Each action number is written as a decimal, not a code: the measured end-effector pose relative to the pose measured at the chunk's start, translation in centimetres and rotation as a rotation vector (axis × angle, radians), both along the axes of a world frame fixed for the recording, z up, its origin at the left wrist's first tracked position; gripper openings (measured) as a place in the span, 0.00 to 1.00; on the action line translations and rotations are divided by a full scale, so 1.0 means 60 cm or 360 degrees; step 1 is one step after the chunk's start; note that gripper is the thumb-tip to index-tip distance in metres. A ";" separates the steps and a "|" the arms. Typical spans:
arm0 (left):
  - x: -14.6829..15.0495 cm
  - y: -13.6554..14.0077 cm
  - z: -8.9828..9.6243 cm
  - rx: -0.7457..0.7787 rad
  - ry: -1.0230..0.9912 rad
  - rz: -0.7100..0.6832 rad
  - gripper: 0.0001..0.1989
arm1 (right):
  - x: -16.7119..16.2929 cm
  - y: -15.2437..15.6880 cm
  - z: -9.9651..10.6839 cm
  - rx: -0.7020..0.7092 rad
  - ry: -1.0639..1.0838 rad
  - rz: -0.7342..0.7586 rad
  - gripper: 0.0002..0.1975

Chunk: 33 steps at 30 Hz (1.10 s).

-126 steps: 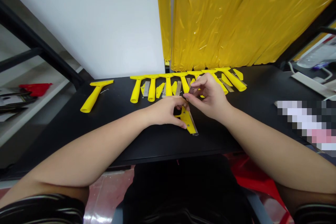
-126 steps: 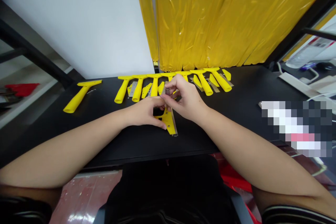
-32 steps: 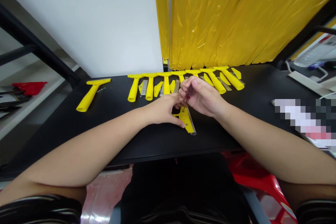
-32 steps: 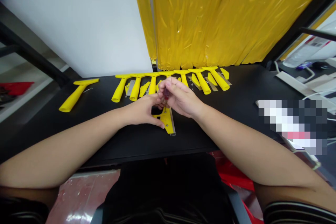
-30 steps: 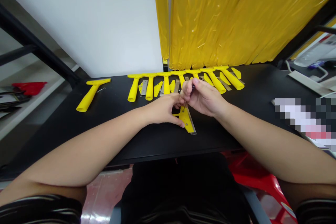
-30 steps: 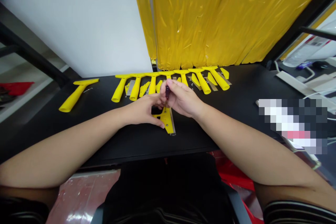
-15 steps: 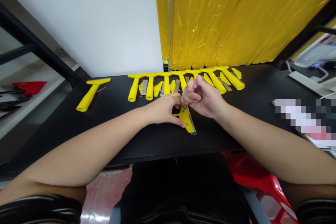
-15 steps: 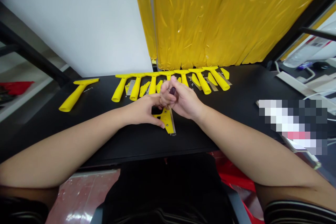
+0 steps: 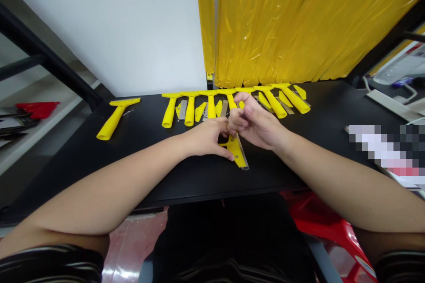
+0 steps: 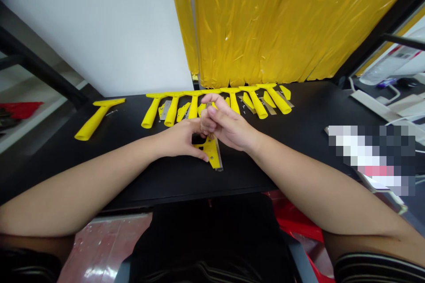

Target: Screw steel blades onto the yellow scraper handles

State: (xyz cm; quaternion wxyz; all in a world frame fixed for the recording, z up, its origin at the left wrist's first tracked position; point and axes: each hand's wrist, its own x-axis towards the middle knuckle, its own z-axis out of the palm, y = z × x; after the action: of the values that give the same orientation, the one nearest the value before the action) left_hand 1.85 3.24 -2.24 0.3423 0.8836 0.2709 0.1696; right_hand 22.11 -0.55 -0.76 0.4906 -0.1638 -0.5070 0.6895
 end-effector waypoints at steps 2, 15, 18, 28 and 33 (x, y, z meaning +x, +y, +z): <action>0.000 0.000 0.000 -0.0028 -0.0026 0.0003 0.31 | -0.001 0.000 0.001 0.0007 0.0046 -0.0028 0.17; 0.000 -0.007 -0.002 -0.0088 -0.0093 0.0061 0.35 | 0.003 0.005 -0.004 -0.0020 0.0127 0.0044 0.16; 0.001 -0.010 -0.002 -0.0099 -0.0102 0.0084 0.35 | 0.003 0.004 -0.002 0.0026 0.0062 0.0006 0.17; 0.001 -0.012 0.002 -0.0068 -0.0081 0.0099 0.35 | 0.007 0.009 -0.002 -0.0015 0.0027 0.0088 0.19; 0.003 -0.012 0.000 -0.0124 -0.0109 0.0118 0.37 | 0.005 0.008 -0.002 0.0006 0.0051 0.0018 0.17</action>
State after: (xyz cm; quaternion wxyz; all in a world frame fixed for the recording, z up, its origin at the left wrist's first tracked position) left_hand 2.02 2.52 -2.24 0.3789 0.8526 0.2979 0.2017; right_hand 22.43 -0.04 -0.85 0.4951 -0.1488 -0.5013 0.6938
